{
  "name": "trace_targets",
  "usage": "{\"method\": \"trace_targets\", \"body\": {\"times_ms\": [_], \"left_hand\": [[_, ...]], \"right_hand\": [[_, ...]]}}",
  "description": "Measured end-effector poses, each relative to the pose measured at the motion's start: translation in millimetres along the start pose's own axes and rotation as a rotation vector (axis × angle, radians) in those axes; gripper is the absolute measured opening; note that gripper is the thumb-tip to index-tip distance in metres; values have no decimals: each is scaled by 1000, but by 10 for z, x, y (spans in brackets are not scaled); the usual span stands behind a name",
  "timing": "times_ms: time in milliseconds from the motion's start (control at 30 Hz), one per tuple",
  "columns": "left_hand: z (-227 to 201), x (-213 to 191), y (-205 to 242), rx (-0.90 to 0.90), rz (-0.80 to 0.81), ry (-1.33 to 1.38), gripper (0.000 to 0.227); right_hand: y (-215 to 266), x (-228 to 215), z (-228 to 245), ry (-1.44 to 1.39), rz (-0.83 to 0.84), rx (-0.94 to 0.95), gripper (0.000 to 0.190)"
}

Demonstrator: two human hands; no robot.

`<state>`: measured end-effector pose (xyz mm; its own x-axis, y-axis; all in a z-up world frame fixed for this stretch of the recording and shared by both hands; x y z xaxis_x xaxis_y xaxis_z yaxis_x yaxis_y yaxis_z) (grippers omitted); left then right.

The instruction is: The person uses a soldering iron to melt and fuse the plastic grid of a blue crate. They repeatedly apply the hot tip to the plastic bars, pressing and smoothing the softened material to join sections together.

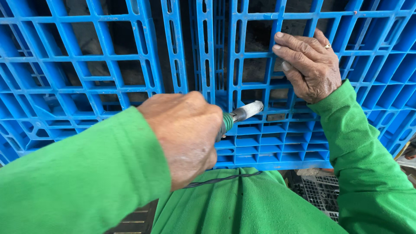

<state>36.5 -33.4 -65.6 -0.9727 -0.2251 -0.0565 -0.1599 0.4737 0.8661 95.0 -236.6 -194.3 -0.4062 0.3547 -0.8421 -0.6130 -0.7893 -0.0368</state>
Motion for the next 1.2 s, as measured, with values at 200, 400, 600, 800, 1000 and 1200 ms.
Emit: {"method": "trace_targets", "body": {"times_ms": [200,400,600,800,1000,1200], "left_hand": [[27,-60,79,-58,-27,19,24],[-102,69,148,5,-84,-24,18],[64,324,461,-196,-151,155,24],[66,999,582,346,-418,1199,48],[-710,1682,-250,805,-774,1053,57],[-964,2094,-583,967,-829,1040,70]], "right_hand": [[-44,-7,26,17,13,6,30],[-4,-25,37,22,14,35,28],[236,-338,-148,-532,-304,175,26],[1413,-641,306,-1067,-571,543,42],[1719,256,1754,-1760,-277,798,87],[1777,2,1841,-1572,-425,728,99]]}}
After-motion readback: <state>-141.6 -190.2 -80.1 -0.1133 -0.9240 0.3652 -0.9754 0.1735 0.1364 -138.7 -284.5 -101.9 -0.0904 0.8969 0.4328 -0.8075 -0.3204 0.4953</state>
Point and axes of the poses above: each hand's wrist, its own y-axis away from the middle knuckle, its own x-axis out of the palm, z = x × y, the point moved 8 cm from there along -y, towards the middle knuckle, and after that the axes turned 8 degrees about y, right-handed, at the moved point
